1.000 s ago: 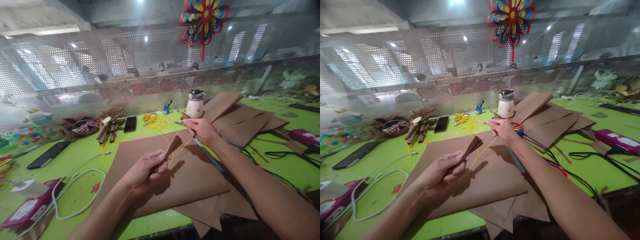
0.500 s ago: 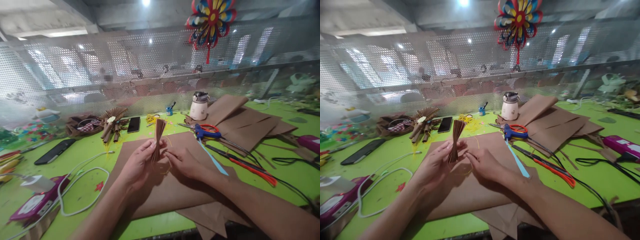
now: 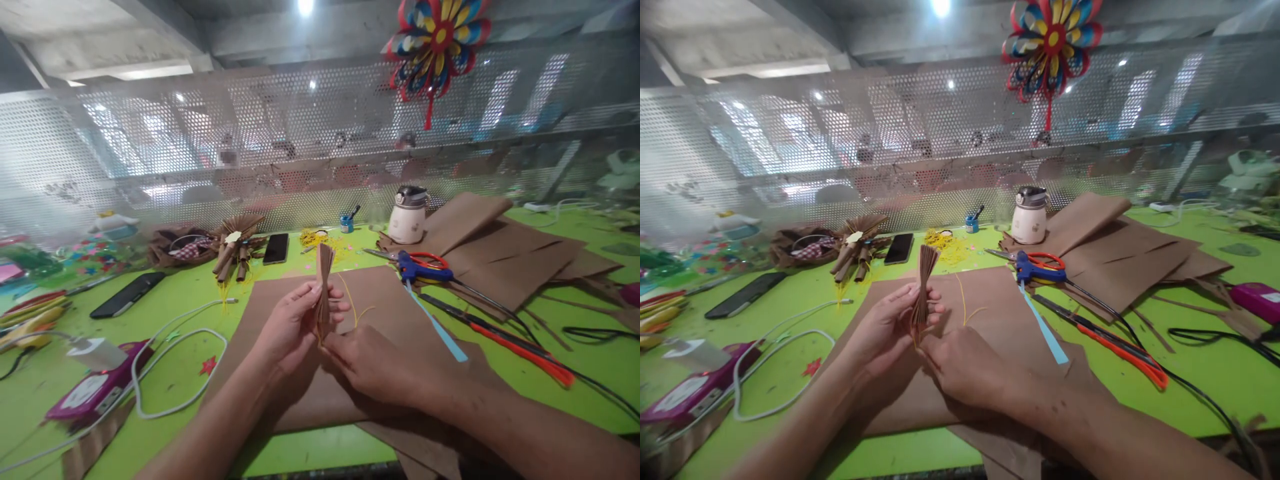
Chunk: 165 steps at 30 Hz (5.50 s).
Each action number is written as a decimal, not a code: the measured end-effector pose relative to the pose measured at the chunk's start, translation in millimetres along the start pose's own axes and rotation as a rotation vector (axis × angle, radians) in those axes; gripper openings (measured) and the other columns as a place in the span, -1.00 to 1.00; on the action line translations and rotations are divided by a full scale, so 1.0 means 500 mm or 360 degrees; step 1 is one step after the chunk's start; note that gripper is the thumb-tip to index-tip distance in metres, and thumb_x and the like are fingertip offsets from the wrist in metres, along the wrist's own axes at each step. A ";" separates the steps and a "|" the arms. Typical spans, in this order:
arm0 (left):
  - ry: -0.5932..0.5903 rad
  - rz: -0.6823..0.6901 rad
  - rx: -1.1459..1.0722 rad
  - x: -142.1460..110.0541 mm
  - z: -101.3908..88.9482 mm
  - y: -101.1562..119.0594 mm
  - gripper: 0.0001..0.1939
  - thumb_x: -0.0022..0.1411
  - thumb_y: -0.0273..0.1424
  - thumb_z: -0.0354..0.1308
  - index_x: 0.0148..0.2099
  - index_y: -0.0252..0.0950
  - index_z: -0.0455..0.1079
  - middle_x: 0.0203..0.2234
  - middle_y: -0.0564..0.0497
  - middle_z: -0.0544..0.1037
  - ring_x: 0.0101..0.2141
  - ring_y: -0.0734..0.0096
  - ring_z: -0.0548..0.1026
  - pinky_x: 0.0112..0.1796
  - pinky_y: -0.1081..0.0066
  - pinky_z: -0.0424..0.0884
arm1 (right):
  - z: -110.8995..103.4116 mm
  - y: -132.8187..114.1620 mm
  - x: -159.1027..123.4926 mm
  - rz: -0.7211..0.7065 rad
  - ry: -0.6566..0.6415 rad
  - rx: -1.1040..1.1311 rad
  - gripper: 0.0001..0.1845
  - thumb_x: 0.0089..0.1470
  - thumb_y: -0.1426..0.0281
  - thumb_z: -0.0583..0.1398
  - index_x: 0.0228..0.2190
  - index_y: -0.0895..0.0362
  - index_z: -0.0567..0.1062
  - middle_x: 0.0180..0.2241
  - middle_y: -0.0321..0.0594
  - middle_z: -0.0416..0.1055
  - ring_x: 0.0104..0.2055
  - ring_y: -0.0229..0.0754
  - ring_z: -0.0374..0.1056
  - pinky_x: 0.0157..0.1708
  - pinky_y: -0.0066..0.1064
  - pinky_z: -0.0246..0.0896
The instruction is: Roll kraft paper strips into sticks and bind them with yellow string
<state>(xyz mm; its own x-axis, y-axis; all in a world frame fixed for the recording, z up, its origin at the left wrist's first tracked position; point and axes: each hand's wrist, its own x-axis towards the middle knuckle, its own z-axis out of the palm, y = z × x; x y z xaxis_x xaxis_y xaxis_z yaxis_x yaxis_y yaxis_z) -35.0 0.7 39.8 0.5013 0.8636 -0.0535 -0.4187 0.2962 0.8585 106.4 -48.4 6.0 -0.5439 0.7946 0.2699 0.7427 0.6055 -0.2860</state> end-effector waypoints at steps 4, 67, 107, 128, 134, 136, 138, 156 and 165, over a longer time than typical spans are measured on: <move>0.0167 -0.0017 0.0036 0.011 -0.006 -0.003 -0.87 0.24 -0.48 0.02 -0.27 -0.43 0.36 -0.38 -0.10 0.51 -0.43 0.43 0.52 -0.42 0.48 0.46 | 0.002 -0.010 -0.008 -0.0047 -0.0063 -0.0055 -0.78 0.21 0.34 -0.04 -0.33 0.15 0.36 -0.50 -0.19 0.45 -0.60 -0.29 0.18 -0.57 -0.40 -0.28; -0.0111 0.0017 0.1233 0.018 -0.006 -0.084 -0.62 0.26 -0.18 -0.09 -0.43 -0.36 0.31 -0.69 0.05 0.38 -0.70 0.53 0.34 -0.64 0.53 0.16 | -0.046 0.064 0.038 0.0914 0.0763 0.1076 -0.46 -0.21 0.53 0.15 -0.08 0.20 0.41 -0.45 -0.28 0.38 -0.42 -0.21 0.29 -0.40 -0.39 0.22; 0.0076 0.0013 0.1250 -0.008 0.020 -0.060 -0.65 0.24 -0.18 -0.06 -0.45 -0.33 0.29 -0.68 0.04 0.41 -0.72 0.53 0.30 -0.64 0.53 0.18 | -0.034 0.091 0.031 0.0755 0.0930 0.2303 -0.62 -0.25 0.55 0.22 -0.28 0.13 0.55 -0.32 -0.27 0.43 -0.41 -0.29 0.26 -0.39 -0.44 0.13; -0.0053 -0.0124 0.0916 -0.003 0.006 -0.063 -0.63 0.22 -0.17 0.03 -0.46 -0.37 0.31 -0.76 0.15 0.21 -0.73 0.67 0.10 -0.66 0.58 0.00 | -0.049 0.106 0.028 0.0613 0.0750 0.2153 -0.53 -0.18 0.51 0.24 -0.14 0.06 0.49 -0.19 -0.25 0.42 -0.18 -0.20 0.31 -0.20 -0.37 0.20; 0.0022 -0.0063 0.1148 0.001 0.006 -0.060 -0.59 0.17 -0.10 0.05 -0.49 -0.35 0.29 -0.77 0.14 0.24 -0.73 0.65 0.11 -0.67 0.56 -0.01 | -0.052 0.096 0.028 0.0572 0.0794 0.1789 -0.42 -0.17 0.45 0.28 -0.03 0.05 0.39 -0.15 -0.21 0.40 -0.18 -0.18 0.34 -0.22 -0.36 0.26; 0.0013 -0.0047 0.1176 0.000 0.008 -0.061 -0.61 0.16 -0.10 0.06 -0.45 -0.36 0.31 -0.72 0.11 0.31 -0.72 0.64 0.15 -0.65 0.56 0.03 | -0.054 0.101 0.030 0.0594 0.0898 0.1602 -0.61 -0.14 0.39 0.28 -0.17 0.09 0.49 -0.26 -0.24 0.44 -0.28 -0.21 0.35 -0.27 -0.37 0.26; 0.0001 -0.0077 0.1165 0.000 0.010 -0.062 -0.62 0.15 -0.10 0.06 -0.37 -0.37 0.34 -0.66 0.08 0.37 -0.71 0.63 0.17 -0.65 0.56 0.05 | -0.059 0.109 0.031 0.0598 0.0945 0.1468 -0.75 -0.11 0.33 0.27 -0.30 0.13 0.54 -0.42 -0.28 0.44 -0.39 -0.24 0.32 -0.34 -0.38 0.24; -0.0065 -0.0016 0.1106 -0.013 0.020 -0.048 -0.65 0.20 -0.17 0.04 -0.47 -0.35 0.29 -0.68 0.11 0.27 -0.68 0.64 0.12 -0.62 0.56 0.01 | -0.068 0.122 0.032 0.0609 0.0944 0.2223 -0.81 -0.12 0.29 0.30 -0.44 0.15 0.57 -0.44 -0.25 0.47 -0.38 -0.25 0.35 -0.31 -0.36 0.31; 0.0031 0.0016 0.1277 -0.012 0.025 -0.044 -0.66 0.22 -0.21 0.03 -0.49 -0.35 0.27 -0.70 0.12 0.26 -0.68 0.62 0.14 -0.62 0.55 0.04 | -0.073 0.121 0.030 0.0600 0.0814 0.2194 -0.76 -0.03 0.26 0.25 -0.36 0.17 0.58 -0.40 -0.21 0.48 -0.36 -0.25 0.37 -0.31 -0.35 0.33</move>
<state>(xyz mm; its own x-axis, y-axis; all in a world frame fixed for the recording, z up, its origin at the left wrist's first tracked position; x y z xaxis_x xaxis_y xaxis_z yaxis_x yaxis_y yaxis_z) -19.2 -16.2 27.7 0.4839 0.8739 -0.0463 0.2525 -0.0888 0.9635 157.6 -1.7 26.4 -0.0062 0.9829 0.1842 -0.2887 0.1747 -0.9414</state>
